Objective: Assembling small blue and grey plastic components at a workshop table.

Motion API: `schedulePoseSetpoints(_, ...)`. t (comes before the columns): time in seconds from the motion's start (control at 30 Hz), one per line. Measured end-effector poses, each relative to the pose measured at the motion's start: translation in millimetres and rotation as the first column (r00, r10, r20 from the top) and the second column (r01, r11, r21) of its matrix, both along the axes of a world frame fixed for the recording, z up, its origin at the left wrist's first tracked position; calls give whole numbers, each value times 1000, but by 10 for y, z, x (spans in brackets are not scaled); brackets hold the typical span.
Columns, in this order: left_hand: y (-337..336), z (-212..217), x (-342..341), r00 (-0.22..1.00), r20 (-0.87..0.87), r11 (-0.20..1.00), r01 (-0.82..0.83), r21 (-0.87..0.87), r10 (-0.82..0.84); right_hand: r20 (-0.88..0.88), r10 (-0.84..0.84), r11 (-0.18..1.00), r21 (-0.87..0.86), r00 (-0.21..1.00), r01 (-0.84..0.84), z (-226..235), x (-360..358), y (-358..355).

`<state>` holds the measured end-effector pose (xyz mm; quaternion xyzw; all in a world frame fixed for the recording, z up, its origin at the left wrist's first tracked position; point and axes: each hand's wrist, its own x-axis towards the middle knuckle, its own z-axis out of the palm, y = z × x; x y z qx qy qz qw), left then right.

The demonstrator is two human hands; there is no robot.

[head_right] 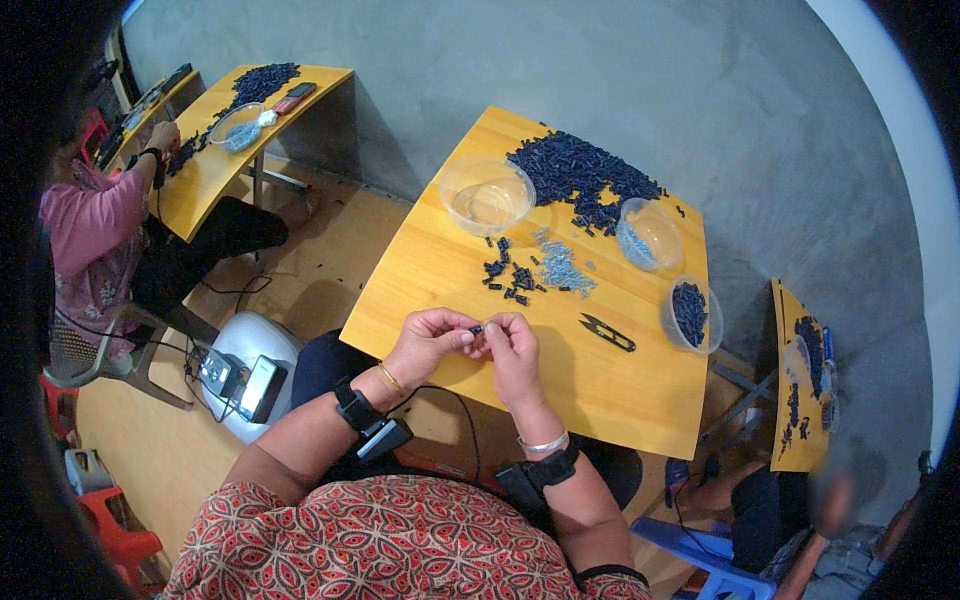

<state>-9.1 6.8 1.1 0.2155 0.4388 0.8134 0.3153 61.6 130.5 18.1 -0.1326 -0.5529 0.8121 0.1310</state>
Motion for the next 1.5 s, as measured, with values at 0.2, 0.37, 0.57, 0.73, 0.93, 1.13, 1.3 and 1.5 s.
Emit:
schedulePoseSetpoints(0.2,2,25,32,997,-49,996,-65,-58,62,-170,-101,794,580,980,182,-8,-1,-54)
schedulePoseSetpoints(0.37,-15,-3,25,996,-38,992,-83,-91,80,-209,-132,761,604,969,234,-52,-8,-123)
schedulePoseSetpoints(0.57,-37,3,2,998,41,999,-40,-19,40,-303,-29,715,660,953,231,-8,-7,-126)
schedulePoseSetpoints(0.73,-35,-2,6,998,52,999,-31,13,30,-355,12,638,722,935,267,20,30,-43)
schedulePoseSetpoints(0.93,-12,-32,7,994,107,999,-34,29,30,-255,-71,578,777,964,248,91,146,23)
schedulePoseSetpoints(1.13,-2,2,17,998,21,998,-52,-24,52,-343,23,413,859,939,303,130,163,-25)
schedulePoseSetpoints(1.3,-18,-16,44,996,-12,994,-90,-58,89,-331,11,398,867,944,299,101,200,-102)
schedulePoseSetpoints(1.5,-31,-50,20,994,103,998,-36,45,31,-323,15,488,828,946,275,79,197,-96)
